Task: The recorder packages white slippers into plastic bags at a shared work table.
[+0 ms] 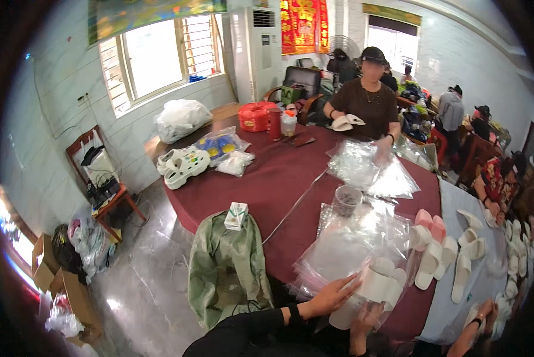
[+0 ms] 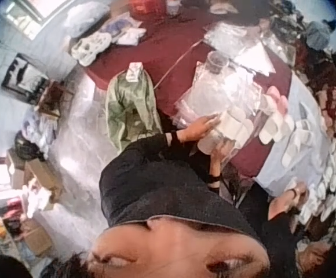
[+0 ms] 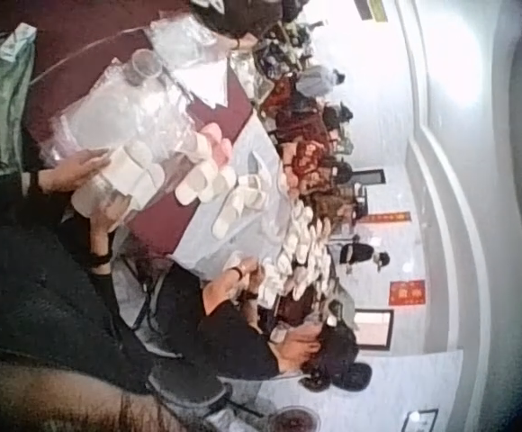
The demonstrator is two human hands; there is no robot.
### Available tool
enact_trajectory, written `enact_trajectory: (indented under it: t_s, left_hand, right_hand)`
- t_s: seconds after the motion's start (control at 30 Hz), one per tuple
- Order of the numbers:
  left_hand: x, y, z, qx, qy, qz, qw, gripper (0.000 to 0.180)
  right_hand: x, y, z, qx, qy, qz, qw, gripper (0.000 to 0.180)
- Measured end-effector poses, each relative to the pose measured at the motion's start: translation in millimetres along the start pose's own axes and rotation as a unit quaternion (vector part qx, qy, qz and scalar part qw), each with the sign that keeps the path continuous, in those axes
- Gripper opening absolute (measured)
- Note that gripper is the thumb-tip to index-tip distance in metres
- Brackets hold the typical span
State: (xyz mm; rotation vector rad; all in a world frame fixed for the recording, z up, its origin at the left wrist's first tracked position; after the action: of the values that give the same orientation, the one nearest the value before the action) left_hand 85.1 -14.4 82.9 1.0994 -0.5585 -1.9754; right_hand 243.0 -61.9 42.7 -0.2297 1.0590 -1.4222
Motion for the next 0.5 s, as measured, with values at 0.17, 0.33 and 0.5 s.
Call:
enact_trajectory:
  t_s: [0.17,0.33,0.5]
  left_hand:
    - [1,-17,11,0.0,0.066,-0.001,0.998,0.041]
    - [-2,-16,25,0.02,0.114,-0.014,0.993,0.036]
    - [-8,-21,31,-0.01,0.16,-0.028,0.987,0.044]
  right_hand:
    - [2,4,-3,-0.01,0.013,-0.01,1.0,0.043]
    - [8,27,-9,0.133,-0.042,0.013,0.99,0.048]
    - [15,42,-13,0.102,0.002,0.037,0.994,0.052]
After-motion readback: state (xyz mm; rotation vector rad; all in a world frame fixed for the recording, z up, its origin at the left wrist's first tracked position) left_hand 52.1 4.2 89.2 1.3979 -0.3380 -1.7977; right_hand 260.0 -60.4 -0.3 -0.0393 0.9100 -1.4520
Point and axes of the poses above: each hand's wrist, its own x-axis away from the middle knuckle, its own z-axis out of the back of the hand, y = z × x, the point moved 6 cm from there along -x, towards the middle knuckle, and after that the axes turned 10 degrees about z, right-handed, at the moved point
